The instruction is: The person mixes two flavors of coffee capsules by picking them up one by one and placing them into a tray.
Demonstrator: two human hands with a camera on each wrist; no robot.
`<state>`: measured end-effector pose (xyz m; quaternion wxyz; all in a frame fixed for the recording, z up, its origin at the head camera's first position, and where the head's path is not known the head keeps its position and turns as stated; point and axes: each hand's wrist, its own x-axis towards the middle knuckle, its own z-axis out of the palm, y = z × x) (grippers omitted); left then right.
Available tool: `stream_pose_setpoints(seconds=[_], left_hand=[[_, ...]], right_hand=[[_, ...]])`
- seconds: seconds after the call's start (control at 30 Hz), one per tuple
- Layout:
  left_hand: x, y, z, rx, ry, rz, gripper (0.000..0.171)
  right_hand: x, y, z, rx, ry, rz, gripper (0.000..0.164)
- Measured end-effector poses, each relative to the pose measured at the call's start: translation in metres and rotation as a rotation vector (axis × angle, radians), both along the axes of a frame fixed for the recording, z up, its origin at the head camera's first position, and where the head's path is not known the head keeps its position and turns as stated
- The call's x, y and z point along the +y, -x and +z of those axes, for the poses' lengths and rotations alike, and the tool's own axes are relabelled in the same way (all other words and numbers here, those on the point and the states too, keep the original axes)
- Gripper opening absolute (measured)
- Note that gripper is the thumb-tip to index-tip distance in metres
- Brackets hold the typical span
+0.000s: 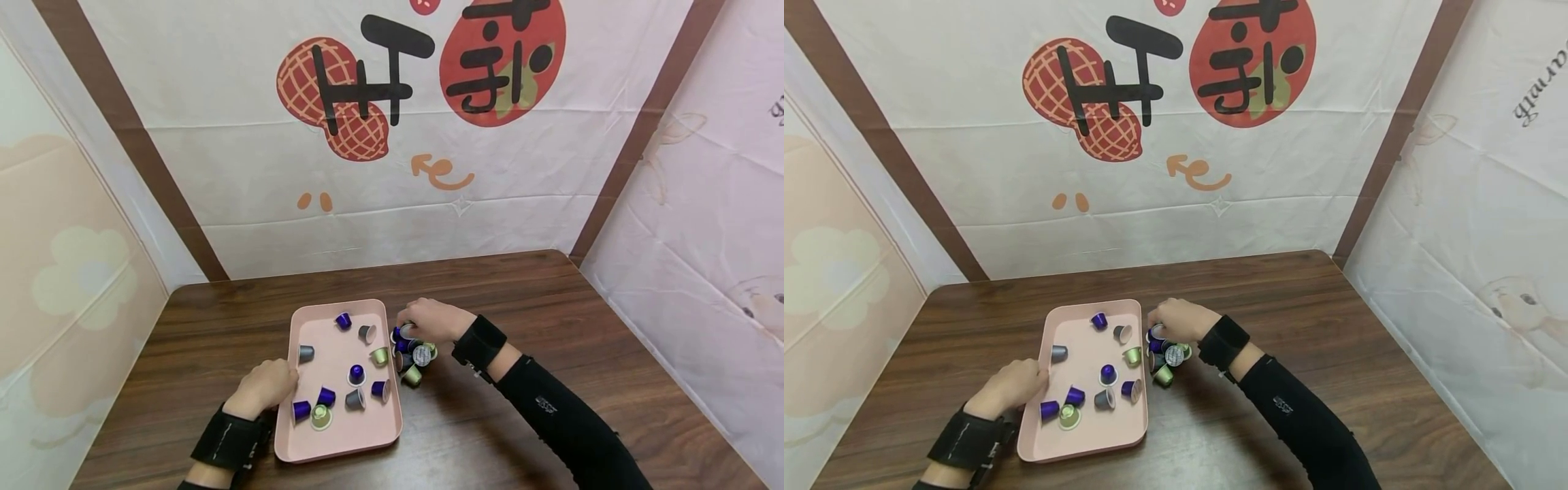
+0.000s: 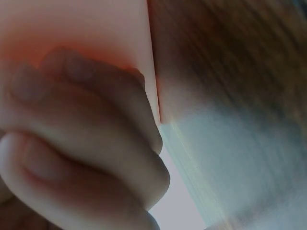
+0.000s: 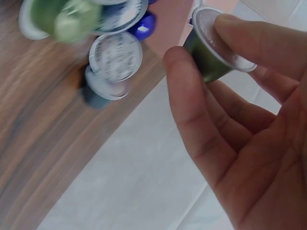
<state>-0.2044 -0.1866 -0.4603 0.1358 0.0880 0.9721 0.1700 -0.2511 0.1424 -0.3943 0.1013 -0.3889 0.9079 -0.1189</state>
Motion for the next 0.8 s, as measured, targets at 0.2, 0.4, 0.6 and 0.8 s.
stream_pose_setpoints(seconds=[0.2, 0.4, 0.6, 0.8], left_hand=[[-0.001, 0.0, -0.002, -0.003, -0.003, 0.002, 0.031], [-0.002, 0.001, -0.002, -0.008, -0.012, 0.004, 0.032], [-0.002, 0.0, 0.0, -0.012, -0.014, 0.008, 0.031], [-0.001, 0.0, 0.0, -0.011, -0.008, 0.007, 0.031]], right_hand=[[-0.025, 0.0, 0.007, 0.014, -0.009, 0.024, 0.021], [-0.047, -0.001, 0.012, -0.003, -0.014, 0.04, 0.021], [-0.064, 0.001, 0.007, -0.013, -0.052, 0.055, 0.022], [-0.076, 0.005, 0.001, -0.012, -0.05, 0.079, 0.023]])
